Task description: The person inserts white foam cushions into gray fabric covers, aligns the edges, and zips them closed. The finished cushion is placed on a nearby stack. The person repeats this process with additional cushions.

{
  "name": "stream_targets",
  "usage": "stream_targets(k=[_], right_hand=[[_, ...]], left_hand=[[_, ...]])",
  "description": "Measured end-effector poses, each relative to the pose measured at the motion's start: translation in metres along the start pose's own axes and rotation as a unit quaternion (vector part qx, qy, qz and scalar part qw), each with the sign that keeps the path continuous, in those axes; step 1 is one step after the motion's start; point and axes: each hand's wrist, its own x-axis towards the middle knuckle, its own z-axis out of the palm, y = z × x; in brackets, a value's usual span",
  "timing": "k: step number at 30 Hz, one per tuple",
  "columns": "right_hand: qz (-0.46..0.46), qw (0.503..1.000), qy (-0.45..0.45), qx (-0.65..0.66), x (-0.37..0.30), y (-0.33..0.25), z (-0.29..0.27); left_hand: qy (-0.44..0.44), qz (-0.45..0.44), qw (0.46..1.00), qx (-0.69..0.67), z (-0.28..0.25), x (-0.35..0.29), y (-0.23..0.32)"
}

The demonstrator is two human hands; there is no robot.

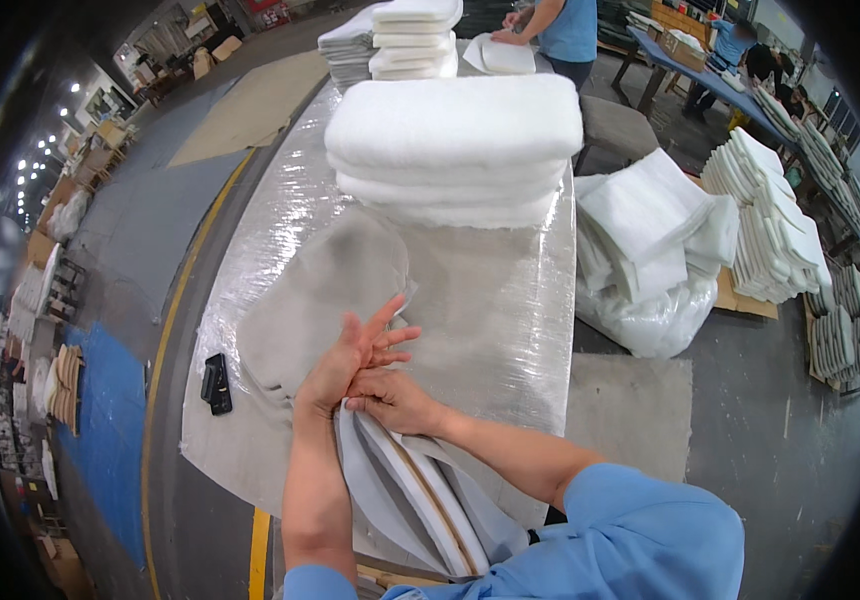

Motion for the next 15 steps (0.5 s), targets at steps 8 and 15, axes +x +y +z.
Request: stream_targets(k=[8, 15], right_hand=[[-0.006, 1.000, 0.027, -0.011, -0.018, 0.006, -0.003], [-0.039, 0.999, 0.018, -0.028, -0.028, 0.005, 0.016]], left_hand=[[0.002, 0.029, 0.996, 0.081, 0.028, -0.005, 0.009], [0.096, 0.162, 0.974, -0.123, 0.011, -0.030, -0.033]])
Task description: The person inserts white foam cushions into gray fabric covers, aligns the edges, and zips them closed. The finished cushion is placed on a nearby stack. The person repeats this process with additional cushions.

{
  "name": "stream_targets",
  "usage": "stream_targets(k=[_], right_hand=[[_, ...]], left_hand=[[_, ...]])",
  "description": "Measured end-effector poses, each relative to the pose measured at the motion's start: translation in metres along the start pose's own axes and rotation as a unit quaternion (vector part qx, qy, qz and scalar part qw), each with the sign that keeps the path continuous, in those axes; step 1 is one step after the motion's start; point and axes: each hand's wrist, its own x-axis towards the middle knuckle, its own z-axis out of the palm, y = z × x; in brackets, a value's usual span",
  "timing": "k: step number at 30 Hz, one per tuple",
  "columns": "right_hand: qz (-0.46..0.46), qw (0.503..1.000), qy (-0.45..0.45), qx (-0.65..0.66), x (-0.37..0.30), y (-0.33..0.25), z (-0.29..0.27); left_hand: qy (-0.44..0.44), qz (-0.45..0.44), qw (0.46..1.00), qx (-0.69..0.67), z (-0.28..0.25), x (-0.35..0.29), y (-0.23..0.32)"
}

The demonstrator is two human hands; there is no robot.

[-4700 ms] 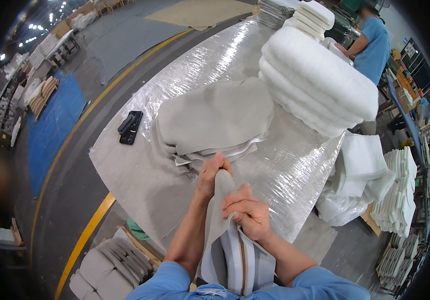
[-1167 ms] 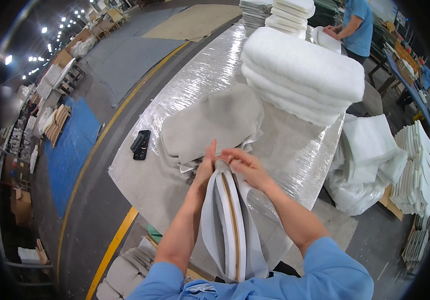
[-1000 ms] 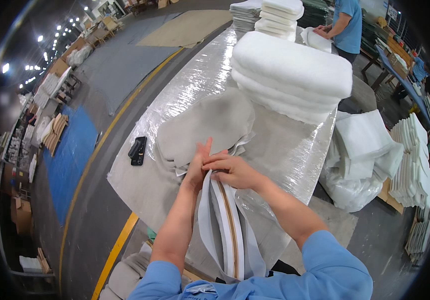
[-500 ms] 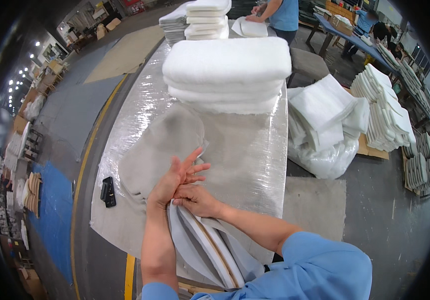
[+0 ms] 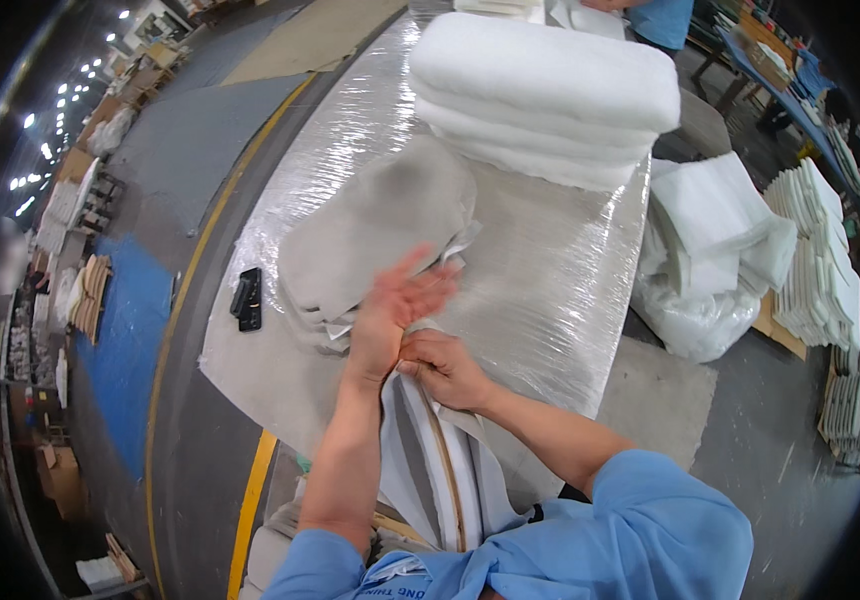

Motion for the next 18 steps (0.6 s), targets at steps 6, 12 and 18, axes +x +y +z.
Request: stream_targets(k=[6, 12, 18], right_hand=[[0.103, 0.987, -0.035, 0.117, -0.003, 0.004, -0.023], [0.220, 0.959, 0.056, 0.171, 0.056, 0.031, -0.055], [0.227, 0.963, -0.032, 0.142, 0.028, 0.025, -0.083]], left_hand=[[0.353, 0.032, 0.930, -0.099, -0.004, -0.127, -0.120], [0.300, -0.150, 0.942, -0.030, 0.084, -0.208, -0.168], [0.376, -0.257, 0.889, -0.046, 0.139, -0.289, -0.193]])
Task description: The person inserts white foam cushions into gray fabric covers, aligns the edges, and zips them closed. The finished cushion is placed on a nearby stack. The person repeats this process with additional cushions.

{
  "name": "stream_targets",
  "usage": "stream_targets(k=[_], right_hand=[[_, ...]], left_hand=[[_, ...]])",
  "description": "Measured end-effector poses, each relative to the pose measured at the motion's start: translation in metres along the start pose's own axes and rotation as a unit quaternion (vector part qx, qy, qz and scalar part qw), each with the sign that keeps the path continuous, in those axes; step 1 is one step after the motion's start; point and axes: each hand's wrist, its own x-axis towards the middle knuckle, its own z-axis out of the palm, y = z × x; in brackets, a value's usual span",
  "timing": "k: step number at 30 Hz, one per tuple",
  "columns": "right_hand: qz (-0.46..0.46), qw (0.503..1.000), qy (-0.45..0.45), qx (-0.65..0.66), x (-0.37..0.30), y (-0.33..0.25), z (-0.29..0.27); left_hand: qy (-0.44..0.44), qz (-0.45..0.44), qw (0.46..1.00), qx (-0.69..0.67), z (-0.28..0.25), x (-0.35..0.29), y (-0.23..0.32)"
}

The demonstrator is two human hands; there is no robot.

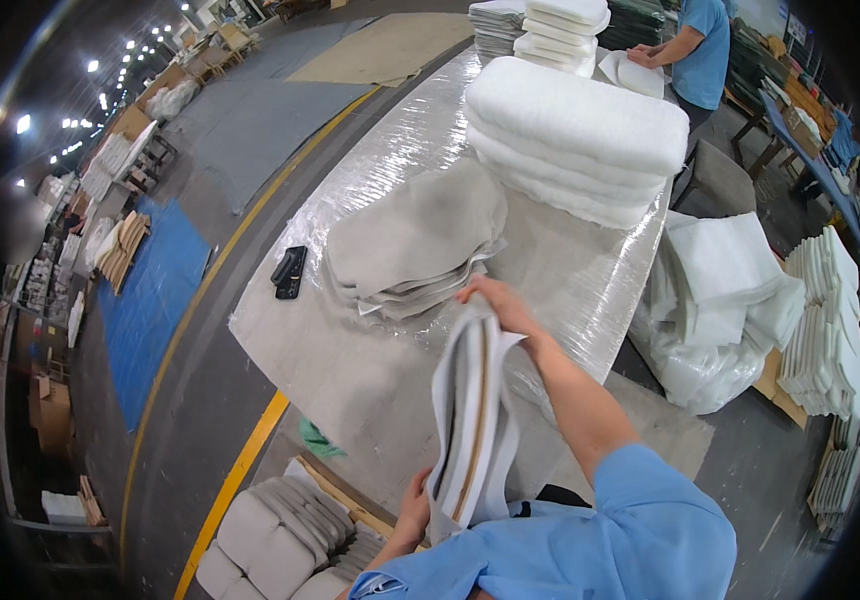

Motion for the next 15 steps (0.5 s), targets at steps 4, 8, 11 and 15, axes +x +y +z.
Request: stream_targets(k=[4, 8, 11, 15], right_hand=[[0.210, 0.967, 0.064, 0.132, -0.061, -0.022, -0.055], [0.170, 0.980, 0.051, 0.087, -0.130, -0.040, -0.094], [0.155, 0.982, 0.034, 0.107, -0.172, -0.040, -0.088], [0.086, 0.995, 0.040, 0.038, -0.199, -0.014, -0.062]], left_hand=[[0.043, -0.186, 0.947, -0.257, -0.014, -0.029, -0.034], [0.081, 0.077, 0.987, -0.118, -0.035, -0.038, 0.006], [0.158, 0.209, 0.960, -0.095, -0.058, -0.052, 0.035], [0.126, 0.282, 0.936, -0.169, -0.078, -0.051, 0.052]])
